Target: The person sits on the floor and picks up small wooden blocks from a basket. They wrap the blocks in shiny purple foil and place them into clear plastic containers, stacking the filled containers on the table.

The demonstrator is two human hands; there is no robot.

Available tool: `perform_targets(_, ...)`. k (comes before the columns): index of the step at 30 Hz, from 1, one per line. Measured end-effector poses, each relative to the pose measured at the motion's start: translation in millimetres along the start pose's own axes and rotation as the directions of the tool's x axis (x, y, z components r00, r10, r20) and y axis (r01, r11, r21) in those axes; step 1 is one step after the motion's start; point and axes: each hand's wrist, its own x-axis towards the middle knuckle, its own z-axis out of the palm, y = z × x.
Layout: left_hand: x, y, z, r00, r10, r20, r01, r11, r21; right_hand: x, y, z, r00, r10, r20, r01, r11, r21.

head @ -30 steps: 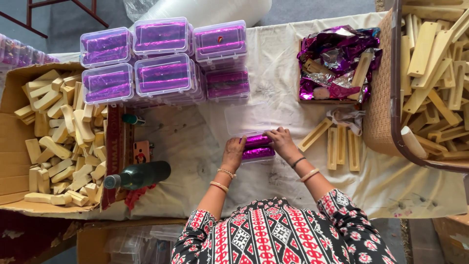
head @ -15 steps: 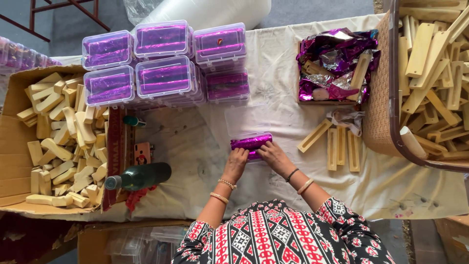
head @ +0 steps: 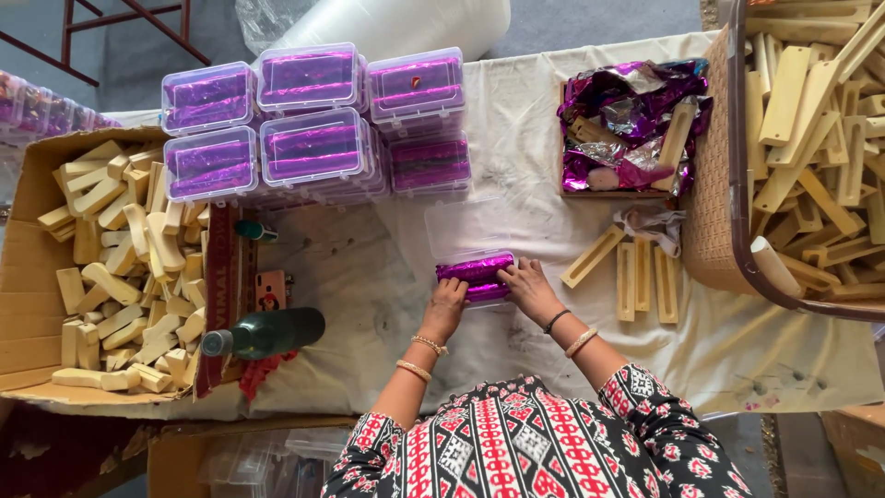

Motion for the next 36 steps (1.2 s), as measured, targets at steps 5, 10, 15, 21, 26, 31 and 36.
perform_targets(5,-4.0,-2.6,-6.9,0.995,0.029,-0.096,-0.030,1.000,-0.002,-6.4,5.4,-15.7,0.997,0.005,-0.082,0.015,0.972,0.234)
perform_targets(10,16.7,-36.0,6.5,0.875,-0.176,-0.452,0.103,0.978,-0.182,-27.9,0.0,-50.2,0.940,0.311,-0.138,-0.171,0.782,0.600)
perform_targets(15,55.0,-102.8,28.6,0.808,-0.588,0.043,0.273,0.309,-0.911,-31.7,20.0,0.1,0.881,0.470,-0.046,-0.254,0.554,0.793)
perform_targets(21,25.9,-120.6,33.3,0.934,-0.343,0.095,0.175,0.209,-0.962,-54.2,25.5,28.8,0.824,0.530,0.200,-0.311,0.129,0.942)
perform_targets(26,-13.6,-86.3,43.7,0.984,-0.072,-0.164,0.004,0.924,-0.383,-66.0,21.7,43.1,0.816,0.519,0.253,-0.302,0.010,0.953)
perform_targets(31,-28.1,-30.1,-10.0,0.995,0.003,-0.100,-0.027,0.971,-0.239,-60.0,-8.4,6.8,0.889,0.457,-0.028,-0.217,0.476,0.852)
perform_targets(36,-36.8,-31.7,0.2,0.997,0.046,-0.069,-0.054,0.990,-0.131,-53.5,-28.5,-8.8,0.920,0.383,-0.082,-0.188,0.615,0.766)
